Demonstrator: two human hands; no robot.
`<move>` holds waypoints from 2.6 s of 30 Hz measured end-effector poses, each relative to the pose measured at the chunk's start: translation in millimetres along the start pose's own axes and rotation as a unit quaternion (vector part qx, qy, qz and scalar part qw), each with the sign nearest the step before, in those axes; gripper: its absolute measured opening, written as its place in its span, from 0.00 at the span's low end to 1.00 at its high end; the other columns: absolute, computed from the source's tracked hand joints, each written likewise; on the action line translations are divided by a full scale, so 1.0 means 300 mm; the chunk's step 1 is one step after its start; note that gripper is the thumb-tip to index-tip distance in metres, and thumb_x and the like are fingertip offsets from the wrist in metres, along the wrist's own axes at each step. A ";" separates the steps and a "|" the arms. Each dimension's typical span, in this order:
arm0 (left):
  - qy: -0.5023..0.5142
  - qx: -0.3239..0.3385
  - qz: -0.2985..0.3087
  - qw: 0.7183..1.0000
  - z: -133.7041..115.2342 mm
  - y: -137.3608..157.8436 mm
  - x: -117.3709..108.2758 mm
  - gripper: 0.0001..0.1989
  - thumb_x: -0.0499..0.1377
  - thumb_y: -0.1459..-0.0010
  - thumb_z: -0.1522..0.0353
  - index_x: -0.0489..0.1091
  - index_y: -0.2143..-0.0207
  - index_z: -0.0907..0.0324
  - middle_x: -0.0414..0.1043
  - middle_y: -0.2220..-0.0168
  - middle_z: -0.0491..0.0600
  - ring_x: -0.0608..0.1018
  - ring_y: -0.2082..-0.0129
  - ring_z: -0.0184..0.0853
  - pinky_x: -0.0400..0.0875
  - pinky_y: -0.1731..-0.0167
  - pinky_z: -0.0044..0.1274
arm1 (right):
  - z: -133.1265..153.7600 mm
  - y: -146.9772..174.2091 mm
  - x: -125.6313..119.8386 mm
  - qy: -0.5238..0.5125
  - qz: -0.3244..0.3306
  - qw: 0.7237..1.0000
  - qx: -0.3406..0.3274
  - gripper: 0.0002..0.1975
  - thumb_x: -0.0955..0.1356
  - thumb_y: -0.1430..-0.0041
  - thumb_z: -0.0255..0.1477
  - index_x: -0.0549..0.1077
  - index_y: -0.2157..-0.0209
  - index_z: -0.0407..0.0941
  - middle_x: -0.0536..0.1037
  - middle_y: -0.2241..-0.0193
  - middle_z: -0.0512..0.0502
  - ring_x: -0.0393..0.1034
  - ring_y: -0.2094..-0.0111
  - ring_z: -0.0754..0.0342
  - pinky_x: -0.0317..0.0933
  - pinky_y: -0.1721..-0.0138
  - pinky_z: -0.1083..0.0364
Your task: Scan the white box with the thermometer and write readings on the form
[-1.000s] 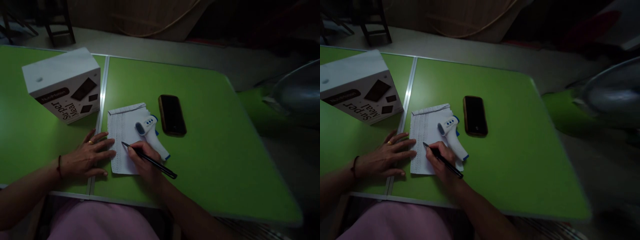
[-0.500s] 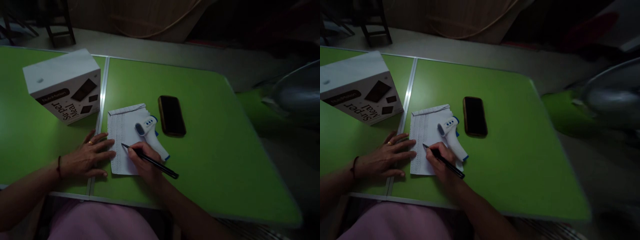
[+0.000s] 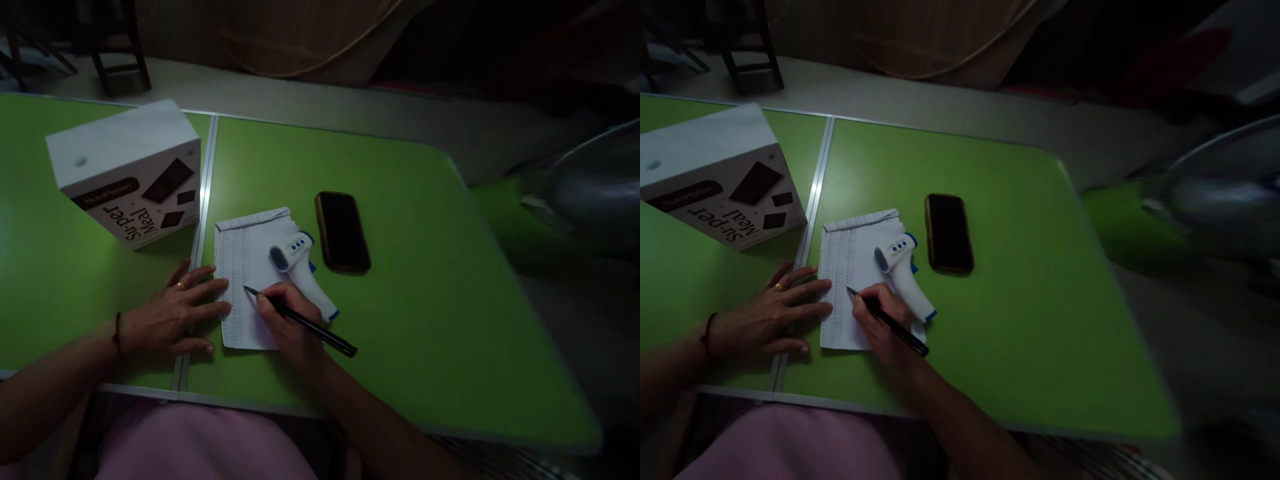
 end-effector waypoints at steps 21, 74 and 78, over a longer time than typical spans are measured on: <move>0.007 -0.003 0.002 1.000 0.004 0.001 0.000 0.30 0.54 0.34 0.48 0.65 0.37 0.54 0.58 0.32 0.54 0.54 0.31 0.53 0.35 0.31 0.47 | -0.004 -0.003 -0.008 0.005 -0.019 1.000 0.000 0.05 0.67 0.44 0.32 0.70 0.73 0.48 0.71 0.80 0.54 0.64 0.78 0.56 0.60 0.75 0.57; 0.021 -0.014 0.025 0.999 0.001 -0.002 -0.001 0.28 0.56 0.34 0.51 0.65 0.38 0.55 0.57 0.31 0.56 0.56 0.32 0.56 0.43 0.33 0.50 | -0.001 -0.004 -0.013 0.005 -0.020 1.000 -0.004 0.05 0.67 0.44 0.30 0.69 0.74 0.48 0.70 0.80 0.55 0.64 0.79 0.57 0.60 0.76 0.57; 0.022 -0.010 0.020 1.000 0.002 0.000 -0.004 0.28 0.55 0.34 0.50 0.65 0.38 0.55 0.58 0.32 0.55 0.56 0.31 0.55 0.43 0.33 0.49 | 0.020 -0.002 -0.020 0.024 -0.023 0.999 -0.021 0.06 0.66 0.44 0.30 0.67 0.75 0.48 0.69 0.81 0.55 0.63 0.80 0.57 0.59 0.77 0.57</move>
Point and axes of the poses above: each hand's wrist, its own y-axis away from the middle knuckle, its own x-axis out of the palm, z = x × y, the point moved 10 cm from there along -y, towards the middle knuckle
